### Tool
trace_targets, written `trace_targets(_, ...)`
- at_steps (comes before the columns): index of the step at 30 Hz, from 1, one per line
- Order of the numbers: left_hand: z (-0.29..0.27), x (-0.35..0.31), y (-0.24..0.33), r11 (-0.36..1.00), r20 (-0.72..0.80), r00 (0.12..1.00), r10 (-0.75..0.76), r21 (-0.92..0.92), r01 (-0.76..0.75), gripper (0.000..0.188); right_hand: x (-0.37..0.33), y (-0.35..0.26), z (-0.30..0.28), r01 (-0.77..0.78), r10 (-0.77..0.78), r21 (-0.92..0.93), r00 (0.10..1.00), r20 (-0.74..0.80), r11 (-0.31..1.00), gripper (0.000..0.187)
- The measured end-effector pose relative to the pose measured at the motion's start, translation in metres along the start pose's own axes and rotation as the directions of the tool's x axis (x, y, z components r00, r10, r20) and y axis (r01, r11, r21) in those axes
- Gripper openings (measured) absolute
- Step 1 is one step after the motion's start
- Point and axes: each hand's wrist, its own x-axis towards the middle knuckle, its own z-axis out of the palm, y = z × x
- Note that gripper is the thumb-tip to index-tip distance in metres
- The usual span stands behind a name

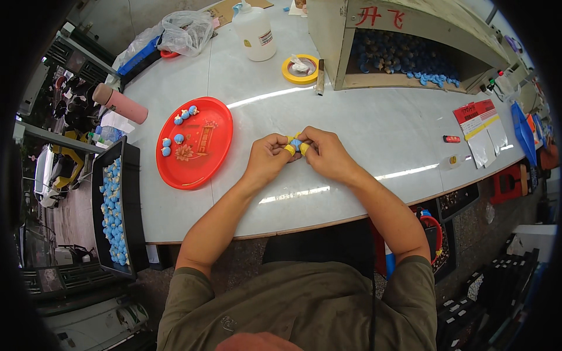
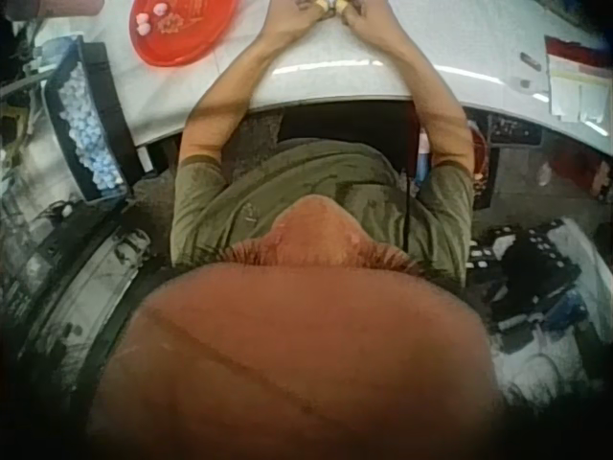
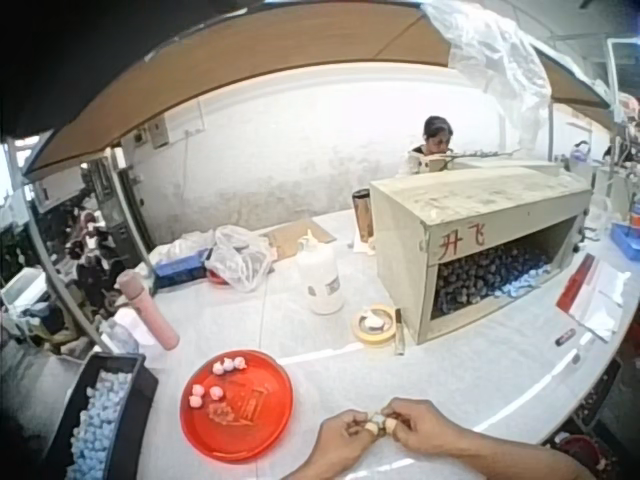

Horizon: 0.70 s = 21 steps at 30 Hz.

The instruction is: The person assembles small blue and yellow decorative items at a workbench. They repeatedly pick up a blue base, apply glue from a bottle, attach a yellow cap, and place the finished item into a wooden box. The process is repetitive and involves handling small components with both hands.

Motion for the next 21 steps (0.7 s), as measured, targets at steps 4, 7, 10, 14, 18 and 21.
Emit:
trace_targets(4,-0.0003,0.0007,-0.0020,1.000,0.002,1.000,0.004,-0.019,-0.004,0.017,0.0005,-0.0002,-0.0012,-0.015,0.015,-0.012,1.000,0.005,1.000,0.014)
trace_targets(7,-0.0003,0.0011,-0.0029,1.000,-0.001,1.000,0.001,-0.029,-0.001,0.017,0.0003,-0.0007,-0.0007,-0.005,0.005,0.005,1.000,-0.001,1.000,0.014)
trace_targets(10,-0.0011,0.0009,-0.0017,1.000,0.002,1.000,-0.007,-0.023,0.007,0.017,0.0004,-0.0028,-0.0008,0.001,-0.001,-0.003,1.000,0.000,1.000,0.015)
trace_targets(14,0.0014,-0.0001,0.0017,0.998,-0.017,1.000,-0.011,-0.064,0.010,0.020,0.0006,-0.0025,-0.0011,-0.031,0.031,-0.004,1.000,0.005,1.000,0.016)
trace_targets(18,0.0019,-0.0001,0.0026,0.998,-0.019,1.000,-0.011,-0.065,0.010,0.020,0.0010,0.0000,-0.0016,-0.035,0.035,0.006,0.999,0.005,0.999,0.016)
trace_targets(21,0.0009,0.0004,0.0009,0.998,-0.014,1.000,-0.007,-0.058,0.006,0.019,0.0013,-0.0015,-0.0018,-0.046,0.046,0.019,0.999,0.013,0.999,0.017)
